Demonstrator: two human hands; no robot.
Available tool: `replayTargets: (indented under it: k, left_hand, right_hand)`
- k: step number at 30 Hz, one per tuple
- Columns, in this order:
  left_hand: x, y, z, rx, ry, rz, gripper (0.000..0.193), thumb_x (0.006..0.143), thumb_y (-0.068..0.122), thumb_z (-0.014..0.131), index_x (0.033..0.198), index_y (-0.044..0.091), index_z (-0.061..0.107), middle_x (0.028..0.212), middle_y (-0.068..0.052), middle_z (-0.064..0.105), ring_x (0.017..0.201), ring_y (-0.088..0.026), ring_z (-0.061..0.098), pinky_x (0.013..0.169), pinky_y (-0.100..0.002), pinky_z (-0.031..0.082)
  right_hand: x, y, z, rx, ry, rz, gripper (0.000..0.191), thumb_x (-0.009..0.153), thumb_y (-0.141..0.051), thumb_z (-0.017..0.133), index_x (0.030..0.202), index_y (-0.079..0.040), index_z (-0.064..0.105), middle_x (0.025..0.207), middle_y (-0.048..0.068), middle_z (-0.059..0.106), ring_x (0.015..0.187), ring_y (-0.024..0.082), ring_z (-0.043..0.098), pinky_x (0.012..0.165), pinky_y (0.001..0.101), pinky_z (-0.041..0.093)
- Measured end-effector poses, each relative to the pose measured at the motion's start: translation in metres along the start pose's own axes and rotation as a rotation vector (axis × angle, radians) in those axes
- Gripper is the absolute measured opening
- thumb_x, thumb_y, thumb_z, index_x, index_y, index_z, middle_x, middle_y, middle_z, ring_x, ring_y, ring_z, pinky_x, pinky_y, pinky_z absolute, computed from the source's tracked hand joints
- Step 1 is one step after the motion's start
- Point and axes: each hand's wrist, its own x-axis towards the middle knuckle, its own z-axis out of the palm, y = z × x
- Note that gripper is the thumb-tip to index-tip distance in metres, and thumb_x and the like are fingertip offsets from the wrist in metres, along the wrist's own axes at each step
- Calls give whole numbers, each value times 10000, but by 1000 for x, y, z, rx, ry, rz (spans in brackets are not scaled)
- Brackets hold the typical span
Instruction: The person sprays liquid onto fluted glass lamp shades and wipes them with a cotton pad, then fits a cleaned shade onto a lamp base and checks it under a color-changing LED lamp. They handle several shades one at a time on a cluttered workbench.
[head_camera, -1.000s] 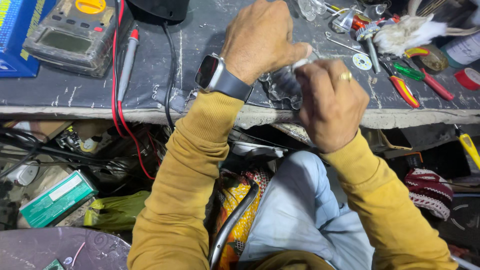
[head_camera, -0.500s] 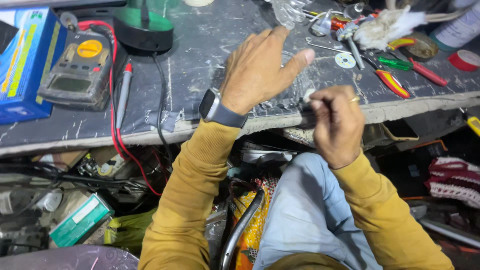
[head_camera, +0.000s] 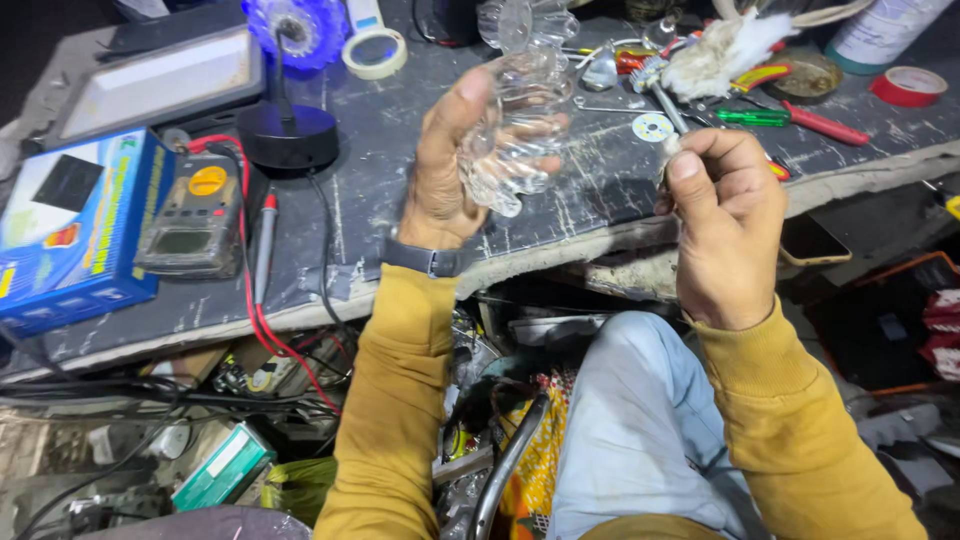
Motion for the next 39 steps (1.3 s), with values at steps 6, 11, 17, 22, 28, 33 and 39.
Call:
replayTargets:
  k: [6,11,17,22,28,33,39]
  left_hand:
    - [-1,-12,2,-507,-49,-50,997,950,802,419,1411,-78,499,1415,-309,596,1321,-391,608,1160,-458,528]
    - [-5,-20,0,-301,-59,67,920,1009,708,515,1486,-77,480,1377,-257,588,1286,-336,601,1145,-435,501]
    - [-4,-20,-1,176,-129,256,879,970,638,670,1426,-95,505,1382,-245,624,1224,-308,673,1043,-414,578]
    - [-9,-8,1,462,-115,332,843,956,596,712,1439,-78,555,1400,-209,623,1190,-260,682,1049,-369,581]
    - [-7,-12,6,509,-155,378,780,973,573,716,1392,-72,589,1392,-198,636,1247,-256,662,1107,-379,548]
    - [-8,-17,2,244,-117,326,872,972,648,655,1445,-73,525,1399,-252,591,1244,-337,640,1002,-516,598]
    - [1,-20,-6,-246,-99,141,934,1009,762,415,1440,-57,534,1329,-321,603,1220,-457,638,934,-621,581]
  right_hand:
    - [27,-41,60,-1163,-361,-942,161,875,-67,699,1033,-41,686,1030,85,671,874,256,637,728,357,504]
    - [44,-42,71,-1463,-553,-799,124,788,-119,704,911,-122,718,934,65,679,910,304,674,668,416,508]
    - [27,-6,70,-487,-436,3,84,891,-45,729,973,-55,740,840,20,680,697,140,630,626,295,493]
    - [35,-7,59,477,-288,704,90,978,-10,680,1062,22,677,870,29,637,705,92,540,607,234,447]
    - [26,-1,40,1005,-204,725,283,972,-44,653,1252,-8,637,1022,65,661,782,124,530,664,233,457]
    - [17,16,23,1172,-41,695,243,1001,-49,649,1240,-5,631,1058,68,666,829,128,515,712,241,458]
    - [18,4,-8,701,-73,505,209,992,-70,692,1196,-36,664,1017,36,687,775,117,540,665,240,443]
